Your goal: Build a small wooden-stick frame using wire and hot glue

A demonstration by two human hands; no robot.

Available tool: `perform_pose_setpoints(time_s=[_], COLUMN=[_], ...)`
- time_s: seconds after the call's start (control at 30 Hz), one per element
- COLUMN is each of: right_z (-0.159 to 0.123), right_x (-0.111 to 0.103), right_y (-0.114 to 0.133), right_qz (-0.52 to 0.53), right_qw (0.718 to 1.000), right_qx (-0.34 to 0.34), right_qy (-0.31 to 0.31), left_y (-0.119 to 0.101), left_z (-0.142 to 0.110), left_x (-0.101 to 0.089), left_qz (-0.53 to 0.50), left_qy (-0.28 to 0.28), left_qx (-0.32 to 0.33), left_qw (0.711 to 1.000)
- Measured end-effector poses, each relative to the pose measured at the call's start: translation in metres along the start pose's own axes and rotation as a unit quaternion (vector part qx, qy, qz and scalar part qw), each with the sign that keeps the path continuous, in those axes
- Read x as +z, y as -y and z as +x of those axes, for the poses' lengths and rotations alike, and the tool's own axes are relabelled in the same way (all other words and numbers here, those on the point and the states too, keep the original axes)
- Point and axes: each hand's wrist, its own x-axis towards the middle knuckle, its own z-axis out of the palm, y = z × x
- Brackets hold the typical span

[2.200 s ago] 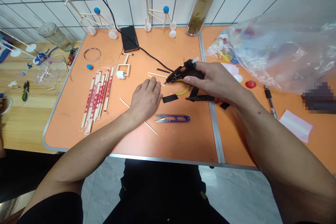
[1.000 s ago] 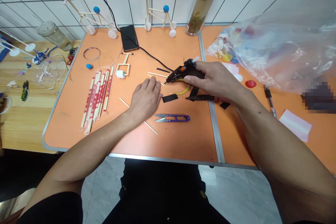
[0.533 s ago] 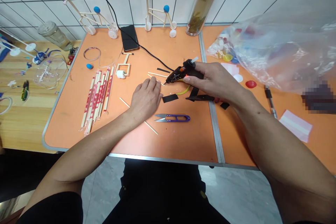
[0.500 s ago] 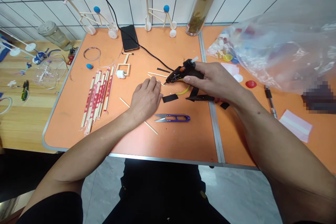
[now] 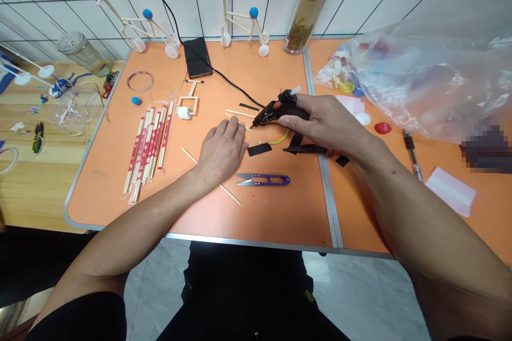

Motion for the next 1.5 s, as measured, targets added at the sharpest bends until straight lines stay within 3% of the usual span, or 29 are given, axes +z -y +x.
perform_pose_setpoints(time_s=[1.5], right_z=[0.0004], right_x=[0.0016], right_y=[0.0005], right_qz=[-0.01], right_qw=[1.0], right_qx=[0.004], right_qy=[0.01], left_y=[0.0007], left_z=[0.0], left_x=[0.0004], left_qz=[-0.004], left_qy=[-0.005], left_qx=[0.002], left_qw=[1.0])
